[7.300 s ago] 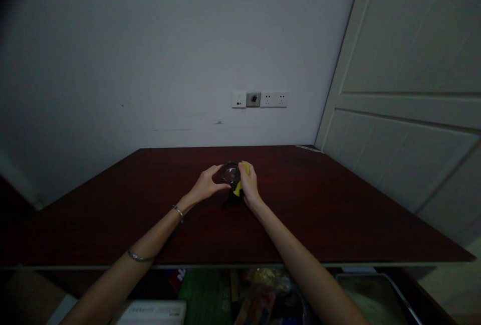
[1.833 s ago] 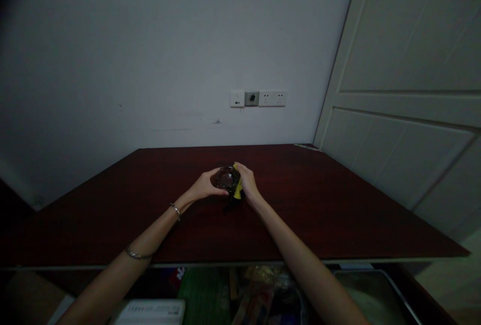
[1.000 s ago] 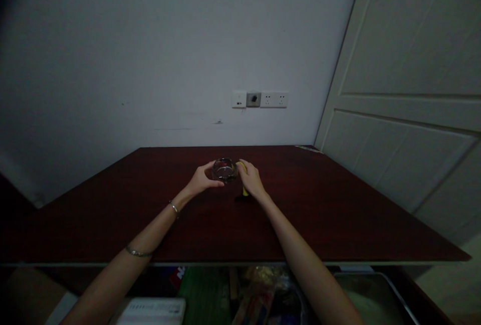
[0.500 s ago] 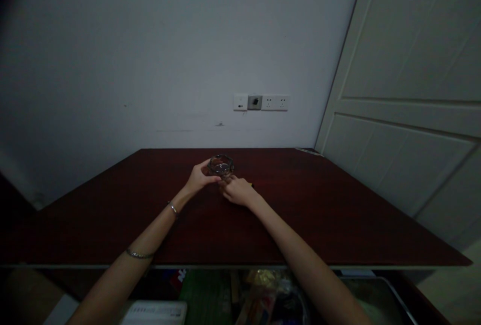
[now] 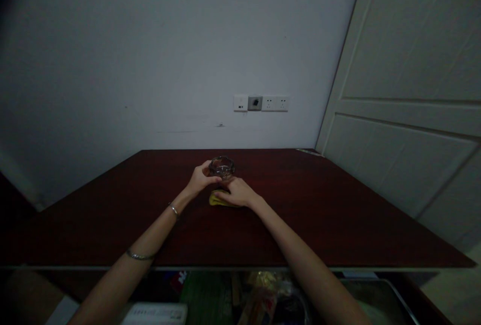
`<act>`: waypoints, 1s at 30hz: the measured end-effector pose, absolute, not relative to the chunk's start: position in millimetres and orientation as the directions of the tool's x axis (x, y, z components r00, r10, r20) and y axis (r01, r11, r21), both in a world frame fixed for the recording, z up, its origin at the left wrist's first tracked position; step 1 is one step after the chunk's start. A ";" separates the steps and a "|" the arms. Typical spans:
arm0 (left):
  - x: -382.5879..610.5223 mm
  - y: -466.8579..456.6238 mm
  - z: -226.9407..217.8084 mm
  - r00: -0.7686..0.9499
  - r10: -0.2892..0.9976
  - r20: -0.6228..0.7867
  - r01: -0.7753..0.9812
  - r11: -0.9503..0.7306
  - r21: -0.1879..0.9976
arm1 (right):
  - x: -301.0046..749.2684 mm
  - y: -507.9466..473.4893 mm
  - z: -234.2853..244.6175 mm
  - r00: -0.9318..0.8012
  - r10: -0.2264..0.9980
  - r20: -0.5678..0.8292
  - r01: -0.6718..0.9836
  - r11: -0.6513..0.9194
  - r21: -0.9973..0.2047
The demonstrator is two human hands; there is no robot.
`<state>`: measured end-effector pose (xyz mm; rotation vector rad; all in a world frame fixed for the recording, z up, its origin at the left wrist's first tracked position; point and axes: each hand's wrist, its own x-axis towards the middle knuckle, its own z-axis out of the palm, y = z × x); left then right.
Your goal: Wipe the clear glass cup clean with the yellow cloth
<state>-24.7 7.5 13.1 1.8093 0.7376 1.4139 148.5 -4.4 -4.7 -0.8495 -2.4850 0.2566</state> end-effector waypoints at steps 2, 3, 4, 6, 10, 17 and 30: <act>-24.8 6.5 14.7 0.233 0.791 0.565 0.002 -0.581 0.814 | 167.3 2.2 5.9 -0.692 0.639 0.337 0.464 0.750 -0.471; -24.7 6.0 15.4 0.230 0.792 0.565 -0.005 -0.579 0.815 | 176.2 4.6 11.1 -0.688 0.657 0.310 0.439 0.716 -0.543; -24.5 5.6 15.9 0.230 0.794 0.563 -0.011 -0.577 0.817 | 184.1 6.0 16.1 -0.658 0.685 0.313 0.419 0.678 -0.604; -23.7 5.4 15.9 0.240 0.793 0.559 -0.014 -0.573 0.819 | 194.7 5.0 25.1 -0.599 0.728 0.334 0.308 0.595 -0.743; -21.4 7.1 12.6 0.277 0.786 0.553 0.051 -0.587 0.808 | 194.7 -4.4 36.9 -0.578 0.730 0.364 0.078 0.494 -0.866; -19.5 3.8 11.0 0.330 0.780 0.531 0.111 -0.591 0.799 | 187.8 -1.6 35.0 -0.481 0.754 0.448 0.143 0.571 -0.808; 62.4 30.5 8.5 0.574 0.695 0.432 0.435 -0.706 0.559 | 282.0 5.9 17.5 -0.385 0.816 0.430 0.466 0.575 -0.673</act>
